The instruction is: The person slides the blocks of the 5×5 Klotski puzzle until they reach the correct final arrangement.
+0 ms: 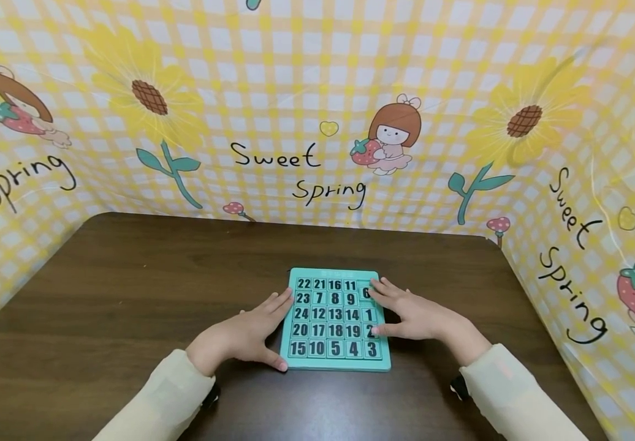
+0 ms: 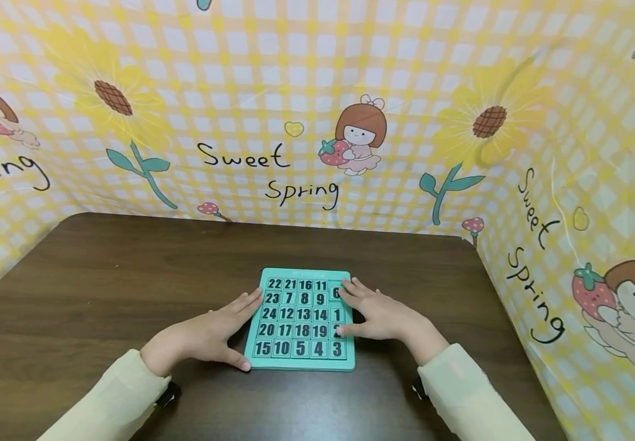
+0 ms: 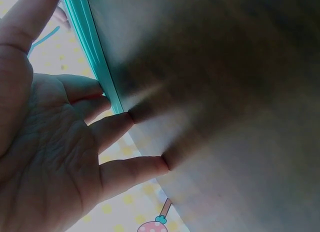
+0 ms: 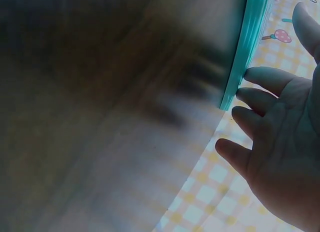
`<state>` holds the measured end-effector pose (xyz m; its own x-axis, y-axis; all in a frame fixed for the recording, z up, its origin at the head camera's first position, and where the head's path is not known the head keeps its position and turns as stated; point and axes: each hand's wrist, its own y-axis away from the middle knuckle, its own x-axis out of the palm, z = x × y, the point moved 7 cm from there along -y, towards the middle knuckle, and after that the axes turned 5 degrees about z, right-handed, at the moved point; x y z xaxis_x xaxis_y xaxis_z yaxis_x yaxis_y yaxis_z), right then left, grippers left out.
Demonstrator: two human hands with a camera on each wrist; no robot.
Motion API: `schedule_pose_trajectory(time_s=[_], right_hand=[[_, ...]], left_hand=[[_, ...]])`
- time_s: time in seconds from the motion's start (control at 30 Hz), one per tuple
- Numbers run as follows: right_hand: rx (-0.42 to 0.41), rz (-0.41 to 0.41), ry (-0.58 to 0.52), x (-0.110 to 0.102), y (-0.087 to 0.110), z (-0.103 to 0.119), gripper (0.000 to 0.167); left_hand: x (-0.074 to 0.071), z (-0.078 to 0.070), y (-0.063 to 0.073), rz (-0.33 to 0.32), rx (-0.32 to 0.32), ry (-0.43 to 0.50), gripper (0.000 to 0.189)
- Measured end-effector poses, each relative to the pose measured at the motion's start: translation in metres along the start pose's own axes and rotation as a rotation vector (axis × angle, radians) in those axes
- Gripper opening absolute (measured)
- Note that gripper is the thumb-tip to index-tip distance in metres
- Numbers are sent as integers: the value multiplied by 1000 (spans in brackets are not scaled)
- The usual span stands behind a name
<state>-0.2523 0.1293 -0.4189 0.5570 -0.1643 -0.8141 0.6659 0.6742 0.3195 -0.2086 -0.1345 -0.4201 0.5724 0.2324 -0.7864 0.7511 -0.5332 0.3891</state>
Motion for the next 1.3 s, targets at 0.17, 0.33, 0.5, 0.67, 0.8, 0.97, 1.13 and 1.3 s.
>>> schedule_pose_trajectory(time_s=[0.17, 0.33, 0.5, 0.67, 0.8, 0.97, 1.13, 1.3], right_hand=[[13, -7, 26, -2, -4, -5, 89], [24, 4, 18, -4, -9, -7, 90], [34, -2, 23, -7, -11, -6, 90], [24, 4, 32, -5, -5, -2, 88], [-2, 4, 43, -1, 5, 4, 82], [-12, 3, 68, 7, 20, 8, 81], [-15, -16, 124, 14, 34, 13, 81], [-12, -21, 169, 19, 41, 16, 86]], left_hand=[[1, 0, -1, 6, -5, -1, 121], [0, 2, -1, 4, -3, -3, 122], [0, 2, -3, -4, 4, -19, 122], [1, 0, -5, -1, 6, -16, 122], [2, 1, -3, 0, 1, -9, 122], [0, 0, -2, 5, 1, 0, 122], [-1, 0, -1, 13, 1, 4, 121], [-1, -1, -1, 17, 3, 3, 120]])
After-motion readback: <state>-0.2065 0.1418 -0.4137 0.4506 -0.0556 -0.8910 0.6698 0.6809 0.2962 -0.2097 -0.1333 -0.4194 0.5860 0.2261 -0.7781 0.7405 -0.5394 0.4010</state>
